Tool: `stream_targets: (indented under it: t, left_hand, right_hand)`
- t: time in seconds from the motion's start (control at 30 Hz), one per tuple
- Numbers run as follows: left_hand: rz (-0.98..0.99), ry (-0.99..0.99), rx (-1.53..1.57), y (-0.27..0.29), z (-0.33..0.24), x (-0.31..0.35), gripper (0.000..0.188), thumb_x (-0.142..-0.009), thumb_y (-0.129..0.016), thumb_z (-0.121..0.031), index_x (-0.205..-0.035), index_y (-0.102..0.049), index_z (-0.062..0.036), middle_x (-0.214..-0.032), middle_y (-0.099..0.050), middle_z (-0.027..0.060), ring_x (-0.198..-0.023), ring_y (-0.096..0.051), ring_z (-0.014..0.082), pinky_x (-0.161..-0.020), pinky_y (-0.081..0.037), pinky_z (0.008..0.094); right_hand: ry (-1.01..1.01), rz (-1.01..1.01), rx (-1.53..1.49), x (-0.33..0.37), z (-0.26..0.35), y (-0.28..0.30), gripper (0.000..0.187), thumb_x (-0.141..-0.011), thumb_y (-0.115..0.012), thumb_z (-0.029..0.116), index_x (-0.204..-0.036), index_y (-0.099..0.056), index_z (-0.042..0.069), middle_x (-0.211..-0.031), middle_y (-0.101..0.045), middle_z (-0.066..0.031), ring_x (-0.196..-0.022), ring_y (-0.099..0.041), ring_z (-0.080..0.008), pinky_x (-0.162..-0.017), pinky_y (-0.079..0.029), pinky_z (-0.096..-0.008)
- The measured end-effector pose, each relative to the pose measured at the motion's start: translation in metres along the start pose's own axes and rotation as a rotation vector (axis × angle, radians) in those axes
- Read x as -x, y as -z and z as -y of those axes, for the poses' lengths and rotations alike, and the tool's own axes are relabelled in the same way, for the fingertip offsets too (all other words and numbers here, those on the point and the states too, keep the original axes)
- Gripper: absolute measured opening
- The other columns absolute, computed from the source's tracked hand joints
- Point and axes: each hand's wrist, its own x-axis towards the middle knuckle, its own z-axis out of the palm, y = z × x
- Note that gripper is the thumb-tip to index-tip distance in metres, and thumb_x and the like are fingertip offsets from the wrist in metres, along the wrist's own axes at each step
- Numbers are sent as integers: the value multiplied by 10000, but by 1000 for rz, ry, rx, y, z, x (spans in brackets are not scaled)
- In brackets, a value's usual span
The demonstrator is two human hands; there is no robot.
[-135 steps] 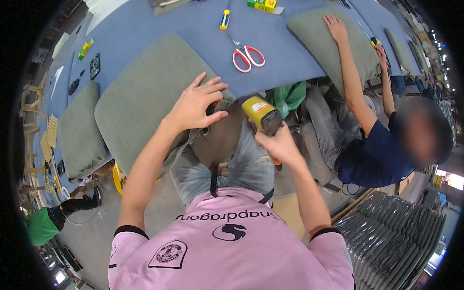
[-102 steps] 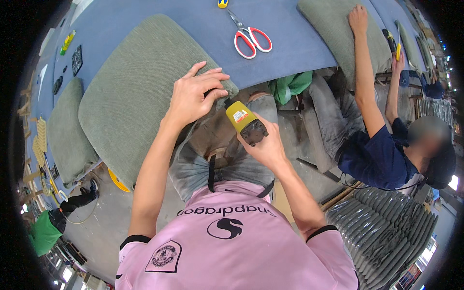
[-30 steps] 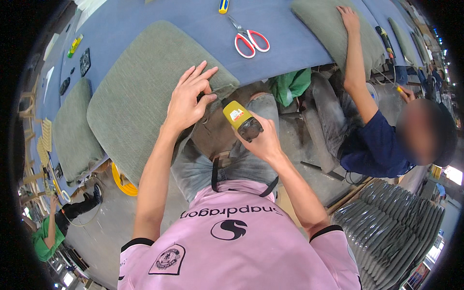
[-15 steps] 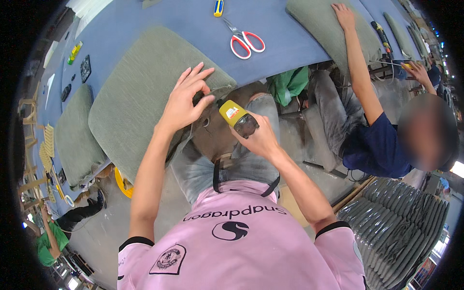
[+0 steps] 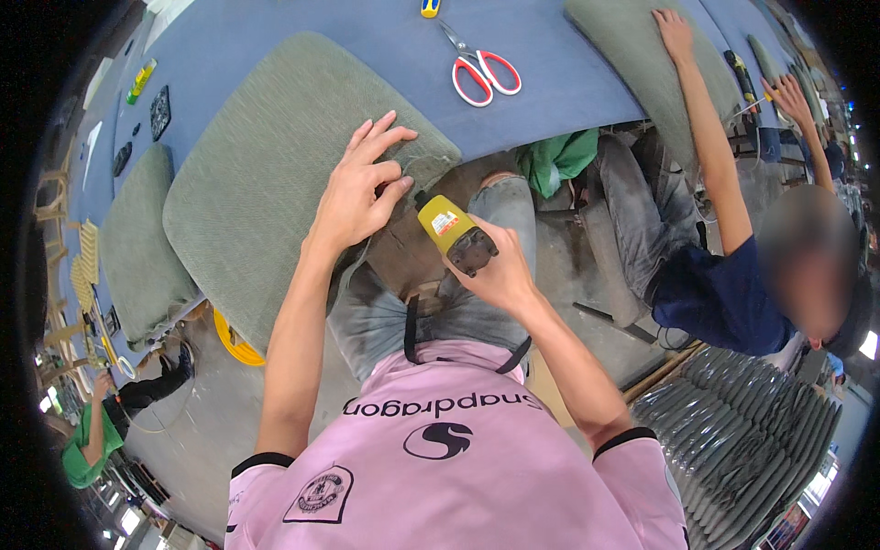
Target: The person staples fabric onto cushion frames using a staple gun, then uses a screwdriver to smooth the fabric and scissors to trim excess material. The finished cushions are stacked on the table.
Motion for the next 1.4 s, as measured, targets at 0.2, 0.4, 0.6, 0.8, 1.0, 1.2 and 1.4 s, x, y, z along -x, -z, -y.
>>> stream_targets:
  t: [0.2, 0.4, 0.6, 0.8, 1.0, 1.2, 1.4]
  left_hand:
    - [-5, -32, -73, -7, -2, -2, 270, -869, -784, -98, -692, -616, 15, -1462, -651, 116, -1534, -458, 387, -1298, -316, 550]
    - [159, -13, -157, 34, -1, -19, 340, -910, -803, -285, -730, -658, -35, -1167, -707, 113, -1291, -602, 350, -1104, -448, 502]
    - [415, -172, -399, 31, 9, -27, 417, -897, -777, -388, -665, -603, -88, -817, -575, 51, -932, -574, 269, -843, -407, 427]
    - [510, -73, -112, 30, 30, -35, 429, -881, -760, -346, -623, -551, -73, -756, -518, 31, -875, -545, 243, -829, -363, 415]
    - [480, -37, -137, 22, 29, -38, 432, -857, -775, -345, -604, -554, -73, -762, -525, 28, -859, -541, 244, -803, -364, 421]
    - [351, -129, -222, 35, 21, -19, 374, -831, -773, -354, -608, -631, -89, -764, -572, 54, -895, -581, 270, -865, -420, 432]
    - [608, -89, -355, 37, 17, -33, 319, -827, -752, -350, -648, -715, -88, -781, -587, 54, -968, -610, 280, -919, -446, 454]
  right_hand:
    - [-70, 63, 37, -2, -23, -14, 592, -798, -926, 201, -1304, -706, -14, -1174, -761, -201, -1128, -676, -409, -1013, -521, -460]
    - [-13, 6, 6, -6, -8, -5, 543, -807, -912, 192, -1277, -722, 0, -1160, -765, -203, -1111, -689, -393, -988, -525, -468]
    - [23, -10, -87, -2, 27, 3, 423, -821, -879, 119, -1192, -733, -20, -967, -780, -205, -905, -758, -390, -811, -578, -424]
    - [33, 43, -100, -8, 33, 4, 362, -834, -856, 94, -1155, -734, -20, -914, -775, -206, -857, -765, -401, -754, -581, -403]
    - [100, 45, 41, -11, 9, -1, 355, -833, -862, 119, -1136, -734, -15, -906, -773, -212, -858, -769, -402, -750, -585, -424]
    - [37, 40, -58, -7, 36, 2, 293, -876, -839, 135, -1096, -737, -30, -880, -775, -199, -814, -783, -337, -739, -579, -414]
    - [-92, 19, -122, -2, 41, -7, 222, -903, -822, 149, -997, -756, -40, -842, -767, -190, -741, -761, -327, -704, -569, -402]
